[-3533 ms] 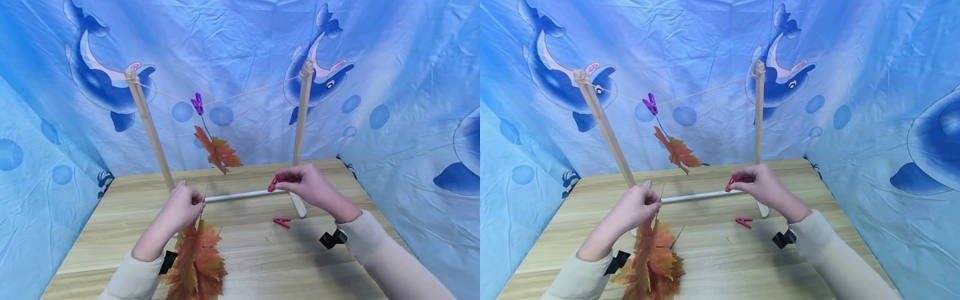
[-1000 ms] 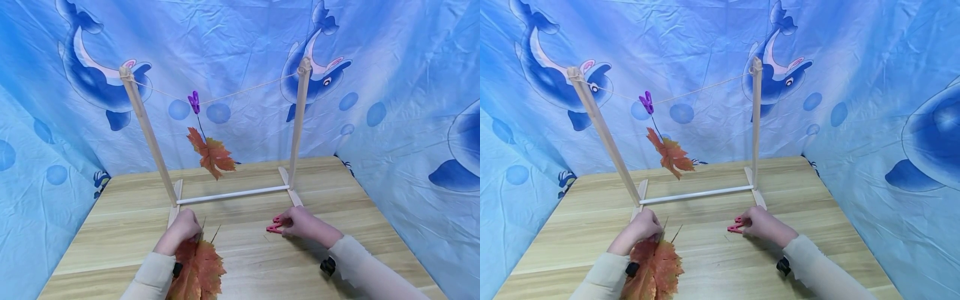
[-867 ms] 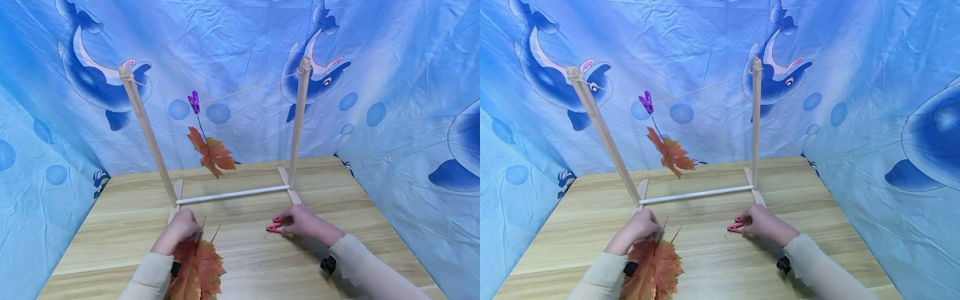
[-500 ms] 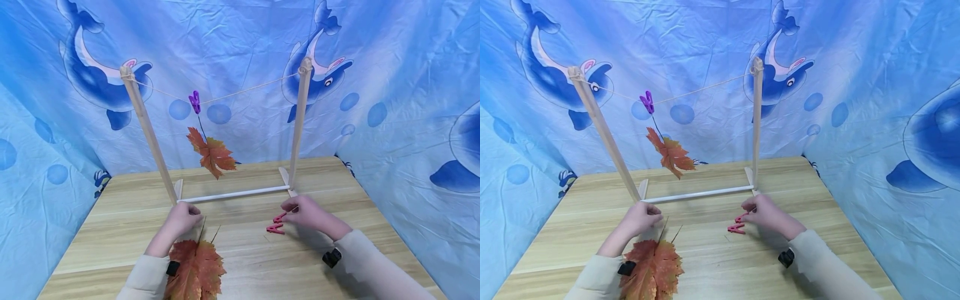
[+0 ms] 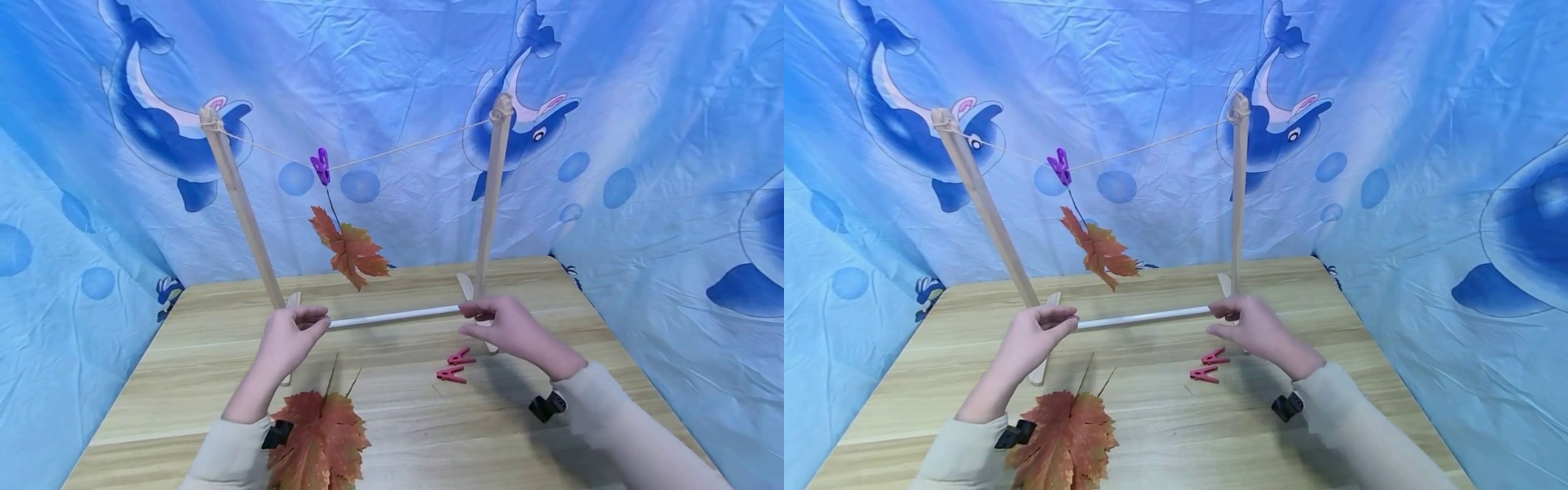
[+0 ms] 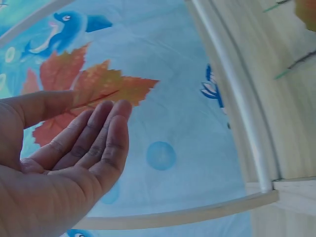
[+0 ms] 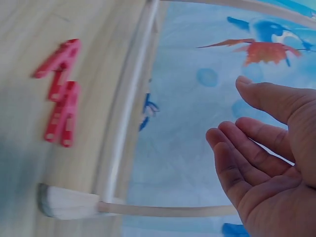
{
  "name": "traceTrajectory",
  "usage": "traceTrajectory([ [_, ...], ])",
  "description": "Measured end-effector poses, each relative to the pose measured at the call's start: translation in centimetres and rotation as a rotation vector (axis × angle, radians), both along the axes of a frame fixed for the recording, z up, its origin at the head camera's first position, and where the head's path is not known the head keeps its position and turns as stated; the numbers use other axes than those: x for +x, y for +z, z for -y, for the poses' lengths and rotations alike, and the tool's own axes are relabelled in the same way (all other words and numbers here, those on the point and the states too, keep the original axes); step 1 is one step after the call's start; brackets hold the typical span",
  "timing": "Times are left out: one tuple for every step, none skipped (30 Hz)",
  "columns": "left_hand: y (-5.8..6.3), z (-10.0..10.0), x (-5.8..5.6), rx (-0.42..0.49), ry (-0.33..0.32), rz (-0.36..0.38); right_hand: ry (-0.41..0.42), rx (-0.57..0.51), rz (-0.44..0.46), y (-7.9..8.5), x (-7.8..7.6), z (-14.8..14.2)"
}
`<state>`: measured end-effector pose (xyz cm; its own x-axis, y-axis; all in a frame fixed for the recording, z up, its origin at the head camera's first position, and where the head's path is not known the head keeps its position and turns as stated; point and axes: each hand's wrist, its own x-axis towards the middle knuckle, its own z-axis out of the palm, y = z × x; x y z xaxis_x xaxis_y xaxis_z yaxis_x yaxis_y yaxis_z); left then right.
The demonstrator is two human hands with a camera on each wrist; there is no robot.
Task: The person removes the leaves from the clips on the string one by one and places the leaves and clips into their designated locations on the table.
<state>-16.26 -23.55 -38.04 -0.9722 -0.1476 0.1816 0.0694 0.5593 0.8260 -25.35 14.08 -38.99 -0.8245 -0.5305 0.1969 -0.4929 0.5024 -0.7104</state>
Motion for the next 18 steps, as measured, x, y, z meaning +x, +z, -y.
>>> traceTrajectory([
  [0.3,-0.1,0.1,0.012,-0.004,-0.004,-0.001,-0.011,-0.007,0.4,-0.1,0.1],
  [0.6,-0.1,0.2,0.024,-0.01,-0.009,0.001,-0.023,-0.011,0.8,-0.1,0.1],
  [0.9,-0.2,0.2,0.028,-0.015,-0.012,0.001,-0.034,-0.019,1.2,-0.1,0.2],
  [1.2,-0.2,0.3,0.037,-0.02,-0.014,0.006,-0.044,-0.029,1.6,-0.2,0.3],
  [1.4,-0.3,0.4,0.041,-0.022,-0.018,0.011,-0.056,-0.037,2.0,-0.2,0.4],
  [1.7,-0.3,0.4,0.047,-0.021,-0.022,0.013,-0.064,-0.046,2.4,-0.2,0.5],
  [2.0,-0.4,0.5,0.055,-0.02,-0.025,0.017,-0.072,-0.052,2.8,-0.3,0.6],
  [2.2,-0.4,0.5,0.064,-0.018,-0.029,0.024,-0.08,-0.058,3.2,-0.3,0.8],
  [2.4,-0.5,0.5,0.068,-0.015,-0.034,0.032,-0.087,-0.064,3.6,-0.3,0.9],
  [2.7,-0.5,0.5,0.074,-0.011,-0.04,0.037,-0.09,-0.067,4.0,-0.3,1.0],
  [2.9,-0.6,0.6,0.08,-0.007,-0.046,0.043,-0.092,-0.07,4.3,-0.2,1.2],
  [3.1,-0.7,0.6,0.088,-0.004,-0.051,0.048,-0.095,-0.073,4.7,-0.2,1.4],
  [3.3,-0.7,0.6,0.095,-0.003,-0.055,0.053,-0.099,-0.072,5.1,-0.2,1.5],
  [3.6,-0.8,0.7,0.102,-0.001,-0.059,0.06,-0.104,-0.073,5.5,-0.1,1.7],
  [3.8,-0.9,0.7,0.109,0.0,-0.064,0.064,-0.107,-0.077,5.9,-0.1,1.8],
  [4.0,-0.9,0.7,0.117,0.0,-0.071,0.069,-0.109,-0.087,6.2,-0.1,2.0],
  [4.3,-1.0,0.8,0.123,-0.002,-0.078,0.075,-0.116,-0.096,6.7,-0.1,2.2],
  [4.5,-1.1,0.8,0.127,-0.004,-0.086,0.078,-0.123,-0.104,7.1,-0.1,2.4],
])
